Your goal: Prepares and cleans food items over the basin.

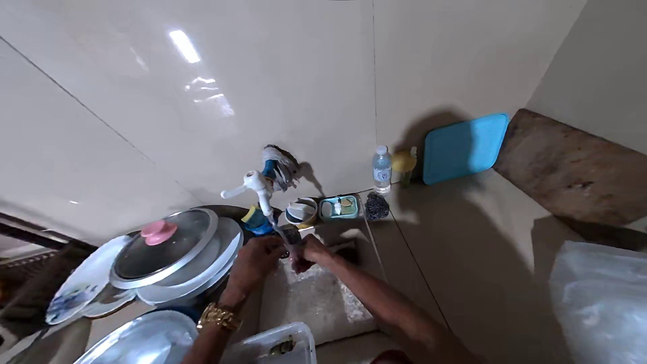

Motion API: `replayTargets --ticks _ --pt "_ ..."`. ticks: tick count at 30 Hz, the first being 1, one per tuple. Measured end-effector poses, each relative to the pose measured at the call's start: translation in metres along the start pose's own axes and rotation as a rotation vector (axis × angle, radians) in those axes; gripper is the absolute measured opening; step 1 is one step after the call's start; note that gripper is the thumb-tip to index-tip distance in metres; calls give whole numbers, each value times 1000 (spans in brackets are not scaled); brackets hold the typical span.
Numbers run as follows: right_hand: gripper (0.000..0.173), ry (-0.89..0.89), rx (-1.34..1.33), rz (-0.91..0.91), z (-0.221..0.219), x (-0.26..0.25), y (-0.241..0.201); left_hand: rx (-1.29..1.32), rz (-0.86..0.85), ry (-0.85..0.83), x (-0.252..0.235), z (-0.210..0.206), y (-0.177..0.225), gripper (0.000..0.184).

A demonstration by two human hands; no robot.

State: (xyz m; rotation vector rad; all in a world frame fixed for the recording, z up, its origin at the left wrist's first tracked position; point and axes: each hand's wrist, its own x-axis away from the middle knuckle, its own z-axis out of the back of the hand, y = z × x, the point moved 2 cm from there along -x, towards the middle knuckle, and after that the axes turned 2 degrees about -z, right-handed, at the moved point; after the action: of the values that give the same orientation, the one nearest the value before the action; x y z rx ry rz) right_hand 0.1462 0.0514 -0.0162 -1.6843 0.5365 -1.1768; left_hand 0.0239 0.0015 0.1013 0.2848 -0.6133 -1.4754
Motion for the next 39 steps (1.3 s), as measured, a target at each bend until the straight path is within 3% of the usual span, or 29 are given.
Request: replayTargets --ticks 6,10,12,15,16,17,20,24,27,30,33,36,39 --pt "49 -291 -202 7 -13 -15 -27 126 89 190 -5 -1 -33 35" --pt "53 -502 -144 84 30 28 -44 363 186 58 -9 -20 -47 33" --pt "50 -478 180 24 55 62 -39 452 189 -8 -8 -31 -38 28" --pt "25 -346 1105 -112 83 92 -14 566 137 -69 -14 -46 -26 22" --pt "24 -274 1290 -126 88 96 -8 618 140 -83 -16 -50 -22 21" --pt "24 -178 1304 -80 94 95 -4 663 155 -87 -18 -54 -17 21" --pt "25 9 1008 122 101 72 -10 690 165 -73 -24 -57 -10 20" --pt "30 -21 515 151 63 44 -19 443 232 -33 -23 -51 -10 28" --pt "34 -65 289 141 21 30 -33 341 309 -18 -23 -45 -23 32" --pt "44 -80 43 91 -9 5 -39 461 348 12 -13 -41 -36 33" --pt "45 -210 -212 79 -18 -6 -43 626 389 70 -5 -38 -43 34" --pt "58 -466 -321 79 -1 17 -55 720 339 66 -3 -38 -46 24" --pt "52 -530 -98 34 21 55 -50 694 268 7 -6 -45 -35 20"
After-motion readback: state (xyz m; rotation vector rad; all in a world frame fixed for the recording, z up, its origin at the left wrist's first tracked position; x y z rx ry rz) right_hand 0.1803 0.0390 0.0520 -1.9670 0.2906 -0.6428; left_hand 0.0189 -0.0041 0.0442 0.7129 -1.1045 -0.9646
